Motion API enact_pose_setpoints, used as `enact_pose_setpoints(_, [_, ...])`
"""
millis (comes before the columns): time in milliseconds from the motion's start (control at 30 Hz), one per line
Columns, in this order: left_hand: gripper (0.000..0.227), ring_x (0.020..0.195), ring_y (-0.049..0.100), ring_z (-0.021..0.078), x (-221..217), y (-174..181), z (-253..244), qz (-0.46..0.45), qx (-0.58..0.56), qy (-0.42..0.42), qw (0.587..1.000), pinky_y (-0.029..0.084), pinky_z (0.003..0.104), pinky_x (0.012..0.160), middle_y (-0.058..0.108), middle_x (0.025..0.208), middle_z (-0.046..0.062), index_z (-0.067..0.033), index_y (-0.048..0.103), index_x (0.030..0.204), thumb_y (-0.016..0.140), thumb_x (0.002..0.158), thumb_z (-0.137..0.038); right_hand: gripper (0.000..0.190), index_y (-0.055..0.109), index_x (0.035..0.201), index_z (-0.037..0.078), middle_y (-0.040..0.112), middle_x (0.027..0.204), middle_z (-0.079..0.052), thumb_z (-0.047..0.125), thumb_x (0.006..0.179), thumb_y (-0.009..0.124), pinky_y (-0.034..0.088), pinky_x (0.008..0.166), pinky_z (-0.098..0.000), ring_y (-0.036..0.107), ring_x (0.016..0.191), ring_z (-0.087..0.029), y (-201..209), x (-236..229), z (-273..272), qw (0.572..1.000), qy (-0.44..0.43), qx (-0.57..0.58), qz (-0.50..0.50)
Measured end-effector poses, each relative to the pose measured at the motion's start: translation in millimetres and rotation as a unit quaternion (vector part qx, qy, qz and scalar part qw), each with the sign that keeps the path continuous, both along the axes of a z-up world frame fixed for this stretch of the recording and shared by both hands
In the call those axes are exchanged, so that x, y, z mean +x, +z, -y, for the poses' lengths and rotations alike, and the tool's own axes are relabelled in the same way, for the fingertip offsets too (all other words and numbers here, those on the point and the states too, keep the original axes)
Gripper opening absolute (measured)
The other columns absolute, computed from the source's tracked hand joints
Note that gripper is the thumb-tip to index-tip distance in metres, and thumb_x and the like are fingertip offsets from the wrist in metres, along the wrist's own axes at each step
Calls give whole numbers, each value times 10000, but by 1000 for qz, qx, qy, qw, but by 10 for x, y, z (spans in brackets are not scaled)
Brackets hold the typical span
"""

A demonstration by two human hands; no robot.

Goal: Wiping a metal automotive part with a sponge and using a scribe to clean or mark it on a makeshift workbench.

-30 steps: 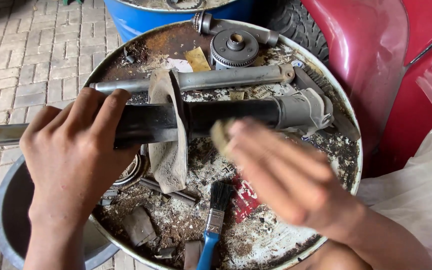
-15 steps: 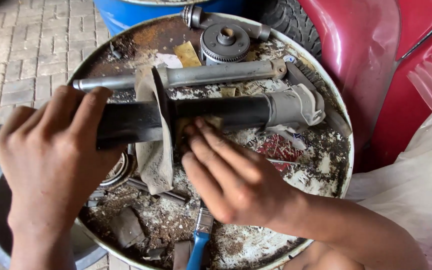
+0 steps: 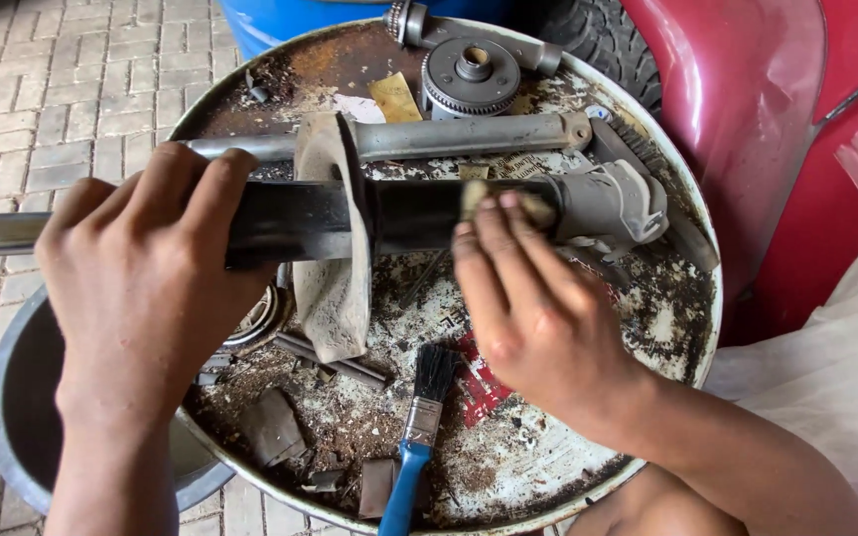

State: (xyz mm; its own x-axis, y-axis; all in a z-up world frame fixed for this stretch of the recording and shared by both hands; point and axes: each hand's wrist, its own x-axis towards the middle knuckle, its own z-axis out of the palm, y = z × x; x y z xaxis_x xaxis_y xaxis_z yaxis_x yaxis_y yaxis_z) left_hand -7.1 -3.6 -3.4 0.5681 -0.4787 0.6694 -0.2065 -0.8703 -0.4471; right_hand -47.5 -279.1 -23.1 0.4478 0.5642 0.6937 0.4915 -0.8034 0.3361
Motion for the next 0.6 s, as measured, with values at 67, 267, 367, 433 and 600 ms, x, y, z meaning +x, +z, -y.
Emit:
enact_pose_setpoints(67, [176,724,606,71,-9,9,7,2,-7,-5,1000,461,240,679,731,1041,-98,-258,725,1132,786,1049,-401,143,746,1020,-56,752,1051,-294,-123,907,802,704,855,-361,786,945,-391,13,3,-219,998,53,22,25])
enact_pose_setpoints(267, [195,691,570,79,2,10,-38,17,4,-15,1000,438,231,650,697,999,-117,-287,730,1164,789,1026,-410,101,755,943,0,765,1030,-241,-85,910,799,712,848,-360,785,945,-343,11,59,-123,990,98,-45,94])
enact_pose_setpoints(367, [194,683,564,86,13,18,-57,27,6,-18,999,424,229,640,691,999,-126,-301,733,1164,792,1024,-421,112,764,1009,12,769,1084,-216,-37,917,805,689,874,-354,782,969,-324,72,29,121,989,48,-104,96])
enact_pose_setpoints(433, [208,701,575,83,8,9,-54,28,6,-21,999,425,226,649,698,1015,-127,-296,739,1180,787,1015,-413,125,760,1065,-2,760,1150,-212,-15,941,775,664,910,-354,773,998,-318,130,-42,219,991,13,-118,63])
enact_pose_setpoints(600, [265,731,601,69,13,12,-23,25,-4,-21,999,449,230,663,712,1024,-121,-282,740,1178,811,1069,-513,187,776,1068,-25,746,1119,-283,-72,893,822,696,846,-358,775,965,-379,6,10,173,997,-9,-67,41])
